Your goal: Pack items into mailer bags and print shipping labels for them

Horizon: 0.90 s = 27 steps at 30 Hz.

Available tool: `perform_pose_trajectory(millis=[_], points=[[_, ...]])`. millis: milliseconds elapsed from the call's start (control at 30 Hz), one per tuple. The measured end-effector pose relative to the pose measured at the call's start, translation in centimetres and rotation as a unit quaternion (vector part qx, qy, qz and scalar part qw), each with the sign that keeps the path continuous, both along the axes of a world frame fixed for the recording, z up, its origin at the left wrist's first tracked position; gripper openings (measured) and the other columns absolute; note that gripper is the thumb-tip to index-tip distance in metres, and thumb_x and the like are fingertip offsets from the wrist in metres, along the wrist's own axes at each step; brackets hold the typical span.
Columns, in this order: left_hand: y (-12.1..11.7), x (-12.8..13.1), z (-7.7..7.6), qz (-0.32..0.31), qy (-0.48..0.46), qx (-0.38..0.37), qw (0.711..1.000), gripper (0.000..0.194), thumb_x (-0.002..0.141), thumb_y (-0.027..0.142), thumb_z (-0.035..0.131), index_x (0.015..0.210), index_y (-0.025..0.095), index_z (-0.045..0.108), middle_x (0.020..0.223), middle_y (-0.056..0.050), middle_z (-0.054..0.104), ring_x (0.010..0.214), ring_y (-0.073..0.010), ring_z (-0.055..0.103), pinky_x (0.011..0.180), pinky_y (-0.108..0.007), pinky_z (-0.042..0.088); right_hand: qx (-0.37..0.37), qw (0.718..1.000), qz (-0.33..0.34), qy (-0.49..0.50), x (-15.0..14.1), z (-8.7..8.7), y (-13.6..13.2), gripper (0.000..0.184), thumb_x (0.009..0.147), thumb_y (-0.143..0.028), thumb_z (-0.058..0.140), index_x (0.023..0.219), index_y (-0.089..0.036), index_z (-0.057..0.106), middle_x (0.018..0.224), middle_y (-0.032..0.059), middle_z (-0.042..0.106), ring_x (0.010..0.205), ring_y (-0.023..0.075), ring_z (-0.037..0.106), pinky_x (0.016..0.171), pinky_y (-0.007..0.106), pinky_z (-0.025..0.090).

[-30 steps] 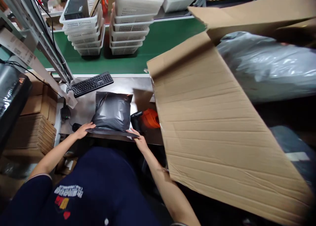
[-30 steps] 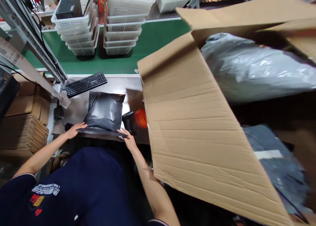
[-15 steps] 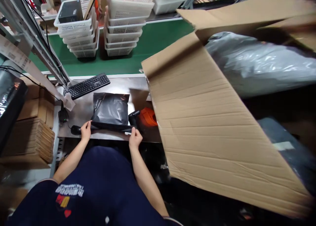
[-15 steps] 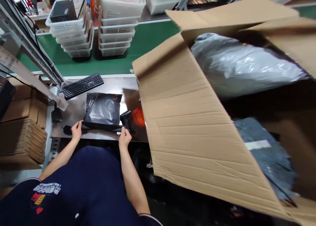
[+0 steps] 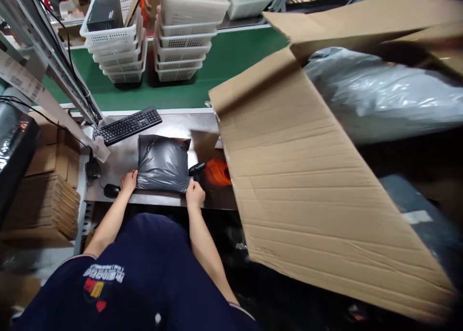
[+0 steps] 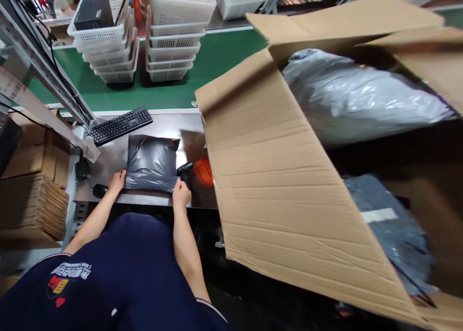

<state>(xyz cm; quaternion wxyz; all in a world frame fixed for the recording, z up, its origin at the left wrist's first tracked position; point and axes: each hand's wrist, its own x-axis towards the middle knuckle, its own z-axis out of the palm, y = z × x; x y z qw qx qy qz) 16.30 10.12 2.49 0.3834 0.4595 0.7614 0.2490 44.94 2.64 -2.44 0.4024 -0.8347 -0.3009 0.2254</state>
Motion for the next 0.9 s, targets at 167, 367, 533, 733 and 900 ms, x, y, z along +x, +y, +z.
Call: perform_pose_trajectory(millis=[167,367,533,733,900], points=[[-0.5,-1.1,0.7,0.017,0.088,-0.005,0.996,0.07,0.1,0.041,0.059,0.16,0.012,0.04,0.137,-0.026,0.065,0.137,-0.0402,0.056,0.118,-0.053,0.037,-0.063,0.994,0.07,-0.06,2.0,1.5,-1.4,0.045,0.093,-0.045,0.059,0.125,-0.017,0.073,0.09,0.0149,0.071,0.089,0.0311,0.064,0.093,0.05,0.048],[-3.5,3.0,0.3,-0.205,0.134,0.173,0.954,0.072,0.1,0.043,0.051,0.165,0.018,0.033,0.17,-0.017,0.031,0.161,-0.0388,0.013,0.13,-0.062,0.004,0.089,0.916,0.305,-0.246,-3.8,3.4,-1.8,0.051,0.104,-0.042,0.047,0.148,-0.021,0.06,0.158,0.0159,0.051,0.152,0.035,0.036,0.126,0.059,0.023],[-3.7,6.4,-2.5,-0.285,0.203,0.05,0.935,0.079,0.1,0.049,0.05,0.168,0.02,0.02,0.175,-0.017,0.005,0.161,-0.0428,0.007,0.125,-0.068,0.021,-0.02,0.904,0.36,-0.232,-7.3,0.9,0.1,0.055,0.107,-0.042,0.037,0.159,-0.028,0.045,0.172,0.0097,0.027,0.16,0.0414,0.014,0.12,0.078,0.014],[-2.8,4.5,-4.1,-0.241,0.132,0.019,0.961,0.092,0.101,0.052,0.048,0.167,0.006,0.005,0.172,-0.024,0.019,0.161,-0.0281,0.019,0.132,-0.046,0.017,-0.023,0.968,0.249,-0.014,-4.4,-2.0,0.9,0.085,0.102,-0.062,0.034,0.168,-0.013,0.015,0.174,0.0199,0.014,0.159,0.0332,0.023,0.121,0.053,0.037],[-4.0,4.7,-2.5,-0.23,0.229,-0.034,0.945,0.085,0.103,0.056,0.038,0.164,0.001,0.018,0.168,-0.027,0.026,0.161,-0.0349,0.015,0.132,-0.055,0.009,-0.008,0.973,0.213,0.088,-2.4,-1.7,-0.1,0.109,0.09,-0.078,0.022,0.164,0.002,0.018,0.171,0.0238,0.019,0.16,0.0324,0.02,0.13,0.05,0.02]])
